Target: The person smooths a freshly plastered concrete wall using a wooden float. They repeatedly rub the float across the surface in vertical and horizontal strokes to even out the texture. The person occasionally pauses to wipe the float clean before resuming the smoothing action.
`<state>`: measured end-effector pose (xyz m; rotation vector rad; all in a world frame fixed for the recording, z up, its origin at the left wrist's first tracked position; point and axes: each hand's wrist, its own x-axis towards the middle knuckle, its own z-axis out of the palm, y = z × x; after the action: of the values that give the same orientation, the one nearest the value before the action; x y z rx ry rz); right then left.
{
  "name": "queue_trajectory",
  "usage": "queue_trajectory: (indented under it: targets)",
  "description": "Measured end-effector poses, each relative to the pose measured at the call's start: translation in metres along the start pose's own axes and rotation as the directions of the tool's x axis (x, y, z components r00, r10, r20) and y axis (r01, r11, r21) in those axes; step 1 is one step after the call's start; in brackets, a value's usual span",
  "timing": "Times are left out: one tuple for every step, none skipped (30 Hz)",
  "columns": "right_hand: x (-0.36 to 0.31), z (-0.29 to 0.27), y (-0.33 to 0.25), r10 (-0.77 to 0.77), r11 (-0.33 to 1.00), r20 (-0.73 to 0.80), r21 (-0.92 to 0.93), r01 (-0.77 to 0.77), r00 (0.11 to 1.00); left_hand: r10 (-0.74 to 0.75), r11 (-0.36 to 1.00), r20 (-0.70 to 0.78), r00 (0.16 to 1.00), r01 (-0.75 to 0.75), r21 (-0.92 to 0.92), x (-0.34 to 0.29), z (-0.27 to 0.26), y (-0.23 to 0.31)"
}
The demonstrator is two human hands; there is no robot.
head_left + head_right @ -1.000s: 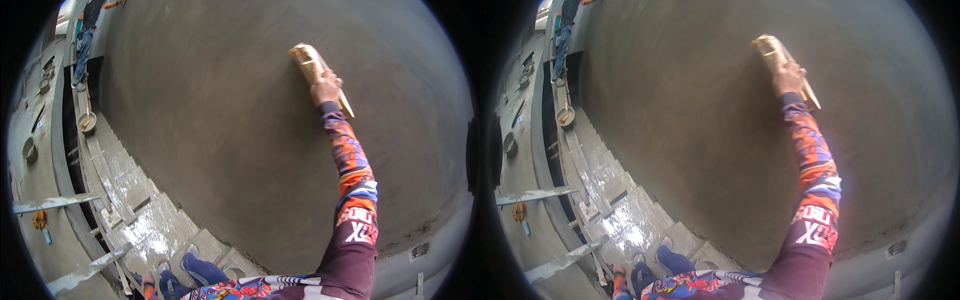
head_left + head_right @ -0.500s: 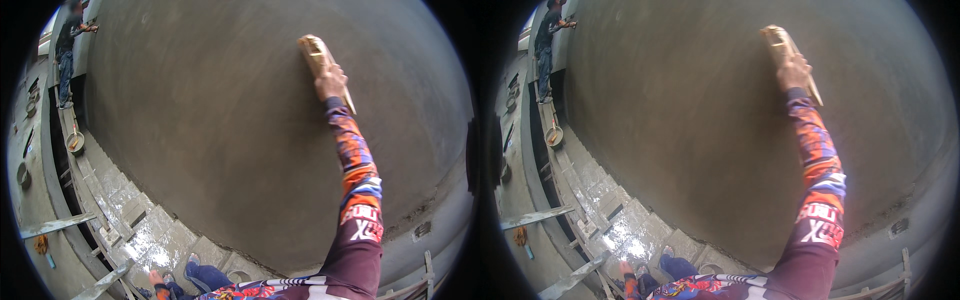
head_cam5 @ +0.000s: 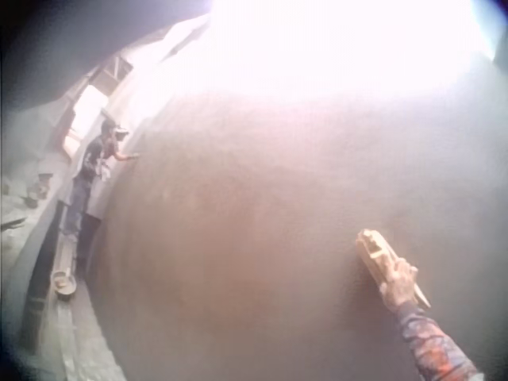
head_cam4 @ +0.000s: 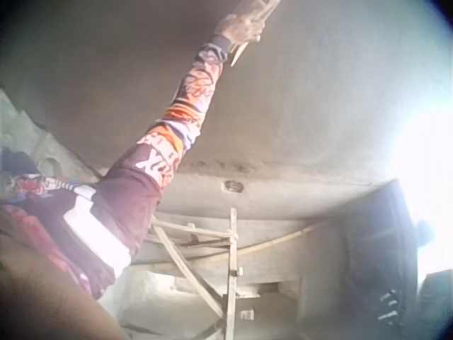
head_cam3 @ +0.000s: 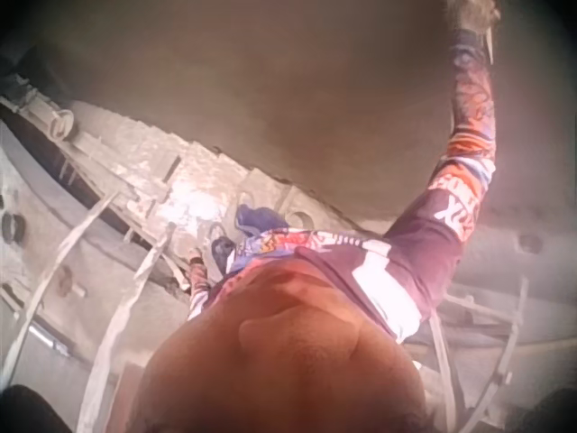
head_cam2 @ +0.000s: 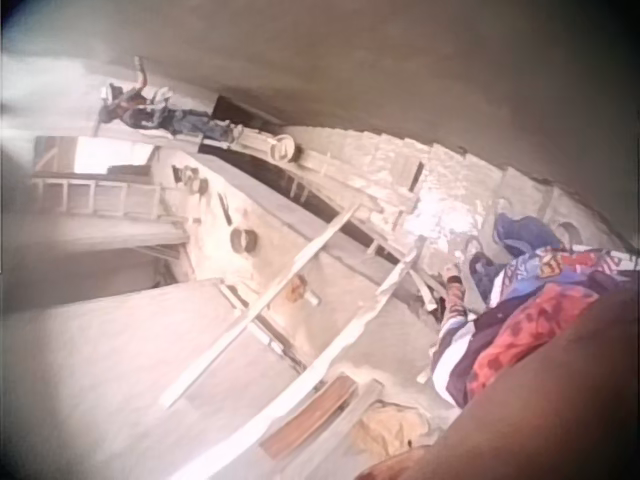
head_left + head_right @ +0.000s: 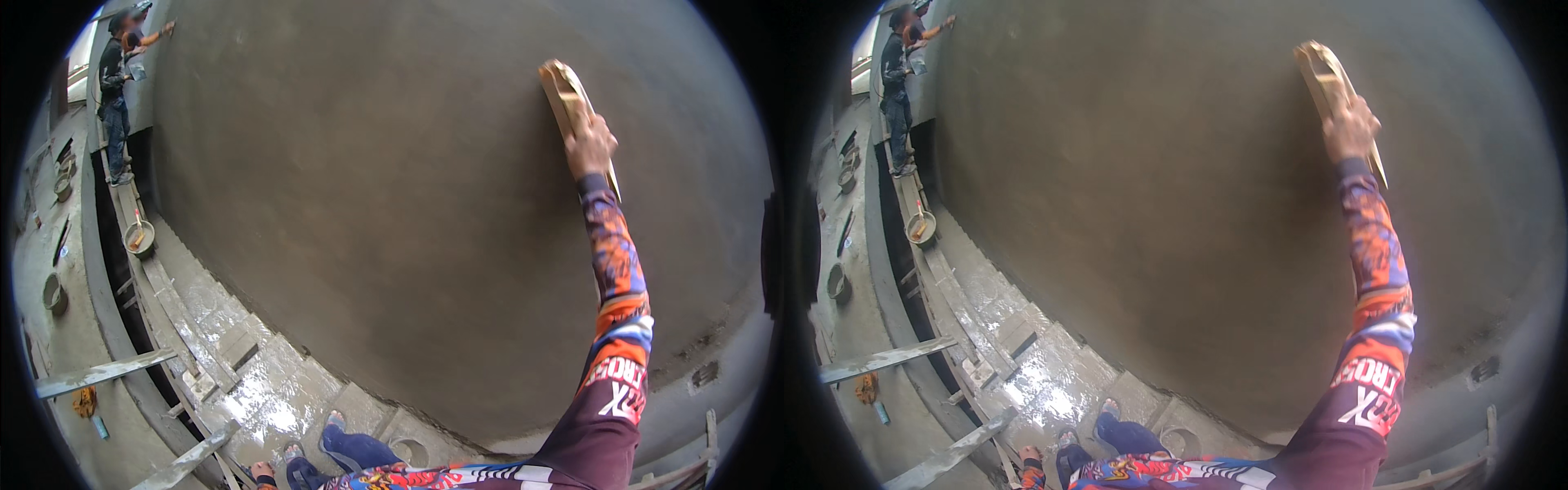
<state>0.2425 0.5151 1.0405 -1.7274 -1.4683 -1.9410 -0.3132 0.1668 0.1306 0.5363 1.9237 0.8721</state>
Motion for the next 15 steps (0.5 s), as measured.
queue_trajectory:
  targets:
    - [0.019,-0.002,-0.022,0.011,1.000,0.050,0.017,-0.012,0.999,0.093,0.995,-0.019,0.996,-0.092,0.025,0.001,0.018,0.012]
    - [0.030,0.005,-0.048,0.022,0.997,0.117,-0.076,-0.013,0.993,0.185,0.981,-0.030,0.982,-0.184,0.054,0.005,0.030,0.025]
    - [0.059,0.003,-0.104,0.031,0.996,0.137,-0.091,-0.019,0.990,0.596,0.747,0.061,0.800,-0.581,0.322,0.046,0.044,0.017]
    - [0.056,0.011,-0.151,-0.079,0.997,0.084,-0.002,0.080,0.993,0.387,0.922,0.036,0.921,-0.387,0.001,0.063,0.064,0.031]
    - [0.045,0.026,-0.196,-0.181,0.980,0.023,0.085,0.179,0.983,0.334,0.931,0.077,0.939,-0.317,-0.179,0.077,0.075,0.051]
    - [-0.006,0.050,-0.204,-0.291,0.952,-0.037,0.090,0.293,0.956,0.246,0.912,0.181,0.952,-0.165,-0.375,0.064,0.088,0.079]
    - [-0.067,0.063,-0.200,-0.397,0.910,-0.093,0.089,0.404,0.913,0.178,0.914,0.340,0.923,-0.027,-0.406,0.050,0.090,0.102]
    - [-0.121,0.065,-0.165,-0.421,0.894,-0.045,0.147,0.423,0.906,0.144,0.941,0.446,0.883,0.018,-0.339,0.032,0.083,0.117]
    - [-0.136,0.061,-0.154,-0.430,0.867,-0.077,0.244,0.435,0.900,0.154,0.919,0.487,0.860,0.056,-0.390,0.038,0.056,0.096]
    - [-0.135,0.048,-0.143,-0.408,0.894,0.012,0.209,0.396,0.913,0.035,0.938,0.515,0.857,0.150,-0.312,0.040,0.023,0.067]
    - [-0.126,0.029,-0.128,-0.379,0.918,0.108,0.171,0.359,0.919,0.149,0.941,0.645,0.750,0.093,-0.325,0.041,-0.021,0.030]
    - [-0.118,0.021,-0.105,-0.325,0.941,0.095,0.136,0.311,0.941,-0.034,0.938,0.633,0.773,0.244,-0.248,0.029,-0.044,0.010]
    - [-0.103,0.016,-0.085,-0.274,0.959,0.082,0.095,0.266,0.958,-0.216,0.903,0.609,0.763,0.393,-0.172,0.017,-0.066,-0.005]
    - [-0.084,0.011,-0.073,-0.233,0.972,0.052,0.047,0.231,0.971,-0.390,0.839,0.565,0.727,0.534,-0.108,0.007,-0.083,-0.014]
    - [-0.065,0.010,-0.068,-0.195,0.981,0.018,0.004,0.195,0.981,-0.552,0.746,0.505,0.664,0.664,-0.056,0.003,-0.091,-0.018]
